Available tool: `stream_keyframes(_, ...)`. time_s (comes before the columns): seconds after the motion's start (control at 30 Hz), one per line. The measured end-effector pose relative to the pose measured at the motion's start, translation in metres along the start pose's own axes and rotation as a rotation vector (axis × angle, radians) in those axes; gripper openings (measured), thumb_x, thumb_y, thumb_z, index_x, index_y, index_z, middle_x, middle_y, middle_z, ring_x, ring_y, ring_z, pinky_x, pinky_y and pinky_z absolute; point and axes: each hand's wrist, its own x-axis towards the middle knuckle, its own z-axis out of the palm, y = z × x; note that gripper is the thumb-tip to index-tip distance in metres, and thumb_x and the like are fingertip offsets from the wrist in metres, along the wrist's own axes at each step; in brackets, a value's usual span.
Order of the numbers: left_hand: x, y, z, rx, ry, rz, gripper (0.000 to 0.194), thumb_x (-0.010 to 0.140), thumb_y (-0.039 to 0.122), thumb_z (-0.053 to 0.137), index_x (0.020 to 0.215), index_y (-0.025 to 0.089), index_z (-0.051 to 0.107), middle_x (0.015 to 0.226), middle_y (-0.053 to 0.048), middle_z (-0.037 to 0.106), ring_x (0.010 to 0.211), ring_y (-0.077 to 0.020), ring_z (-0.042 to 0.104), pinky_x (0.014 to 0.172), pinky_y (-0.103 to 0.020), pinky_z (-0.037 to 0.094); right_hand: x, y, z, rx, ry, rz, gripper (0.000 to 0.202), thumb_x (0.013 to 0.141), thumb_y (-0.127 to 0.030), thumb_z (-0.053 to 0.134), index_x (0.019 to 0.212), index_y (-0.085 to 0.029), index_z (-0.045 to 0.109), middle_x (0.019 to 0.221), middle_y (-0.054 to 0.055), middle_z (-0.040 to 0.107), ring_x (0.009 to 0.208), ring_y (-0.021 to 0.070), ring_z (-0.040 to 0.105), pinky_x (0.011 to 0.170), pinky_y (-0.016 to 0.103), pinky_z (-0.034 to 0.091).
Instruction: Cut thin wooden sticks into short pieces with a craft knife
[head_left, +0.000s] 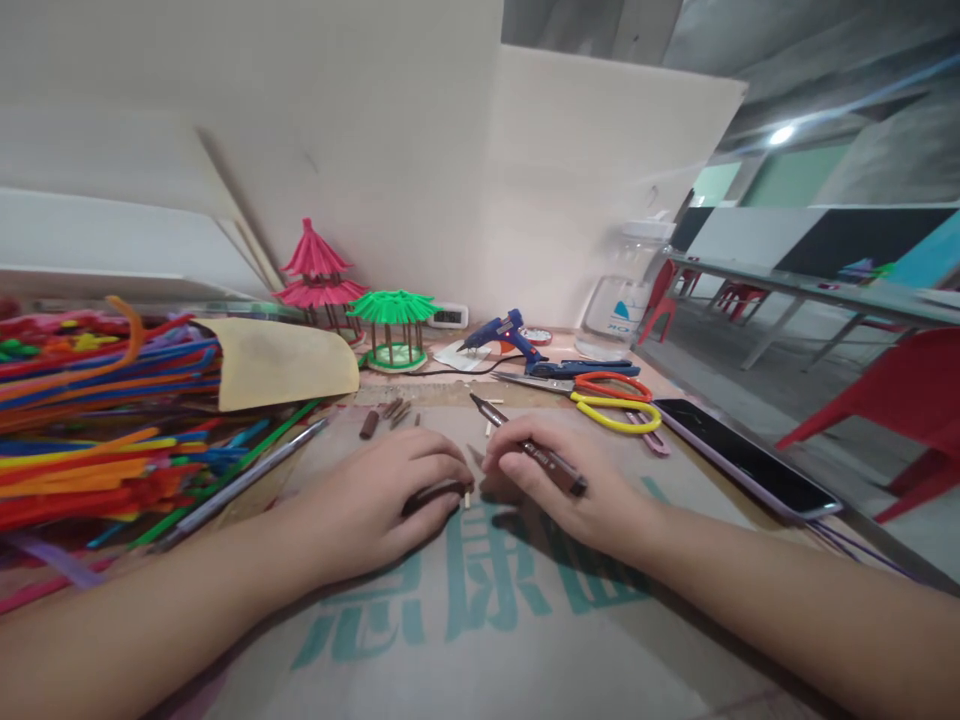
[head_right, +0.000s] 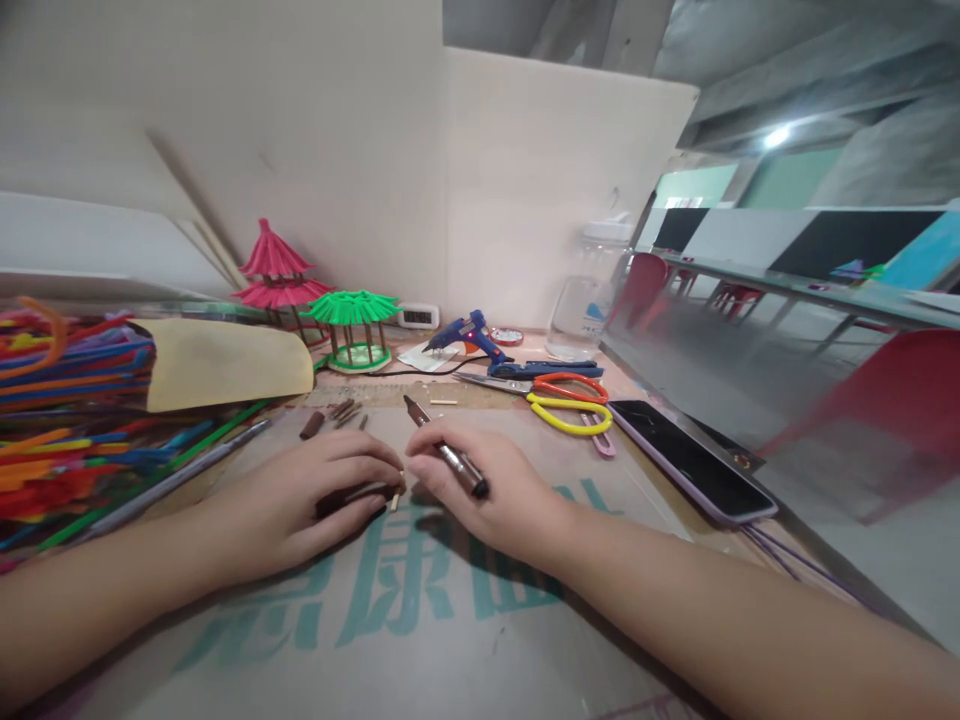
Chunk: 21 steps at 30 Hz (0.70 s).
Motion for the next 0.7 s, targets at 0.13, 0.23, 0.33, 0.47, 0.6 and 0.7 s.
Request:
stream_keyframes(0.13,0.0006,0.0014,-0.0014,0.026,0.001,-0.022,0.022,0.101,0.026,0.049,0.108,0.023,0.069,0.11,-0.005,0.067,0.102,-0.0207,0.062,0.09,-0.034,0.049,-0.0011,0.0035,-0.0006,0.142,0.062,0.06,0.035,0.106,-0.047,0.044,0.116,-0.022,0.067,0.094,0.005,0.074,0.09,0.0189,0.072,0.083,0.034,0.058)
stream_keyframes(0.23,0.0004,0.0016,-0.0013,0.043,0.007,-0.015,0.024,0.101,0.027,0.048,0.108,0.023,0.071,0.108,-0.006,0.066,0.098,-0.0204,0.062,0.089,-0.034,0.049,-0.0004,0.0074,0.0019,0.299,0.098,0.188,0.043,0.106,-0.053,0.042,0.117,-0.021,0.068,0.092,0.005,0.074,0.087,0.0183,0.072,0.081,0.035,0.06)
stream_keyframes(0.33,-0.0002,0.0018,-0.0009,0.049,0.005,-0.014,0.026,0.102,0.027,0.047,0.108,0.023,0.072,0.109,-0.006,0.066,0.098,-0.0204,0.062,0.089,-0.034,0.05,0.0025,0.0072,0.003,0.368,0.098,0.329,0.031,0.101,-0.046,0.052,0.109,-0.02,0.066,0.086,0.004,0.074,0.079,0.0178,0.073,0.072,0.033,0.06)
stream_keyframes(0.47,-0.0003,0.0021,-0.0009,0.049,0.016,-0.012,0.025,0.101,0.026,0.047,0.108,0.023,0.07,0.109,-0.006,0.067,0.098,-0.0204,0.062,0.087,-0.034,0.049,0.0059,0.0045,0.0026,0.348,0.087,0.373,0.017,0.096,-0.037,0.059,0.09,-0.022,0.055,0.066,-0.002,0.069,0.06,0.0143,0.067,0.056,0.026,0.054)
stream_keyframes(0.6,0.0004,0.0014,-0.0002,0.052,0.016,-0.013,0.025,0.101,0.027,0.047,0.109,0.023,0.07,0.109,-0.006,0.066,0.098,-0.0206,0.062,0.087,-0.034,0.049,0.0064,0.0055,0.0028,0.36,0.096,0.379,0.022,0.095,-0.038,0.057,0.083,-0.023,0.047,0.055,-0.005,0.062,0.05,0.0115,0.058,0.049,0.022,0.047)
stream_keyframes(0.7,0.0011,0.0009,0.0005,0.052,0.019,-0.01,0.024,0.101,0.026,0.048,0.109,0.023,0.07,0.109,-0.006,0.066,0.098,-0.0204,0.062,0.088,-0.034,0.049,0.0064,0.0064,0.0028,0.38,0.084,0.402,0.02,0.096,-0.039,0.055,0.086,-0.023,0.049,0.055,-0.005,0.062,0.049,0.0115,0.057,0.048,0.022,0.046)
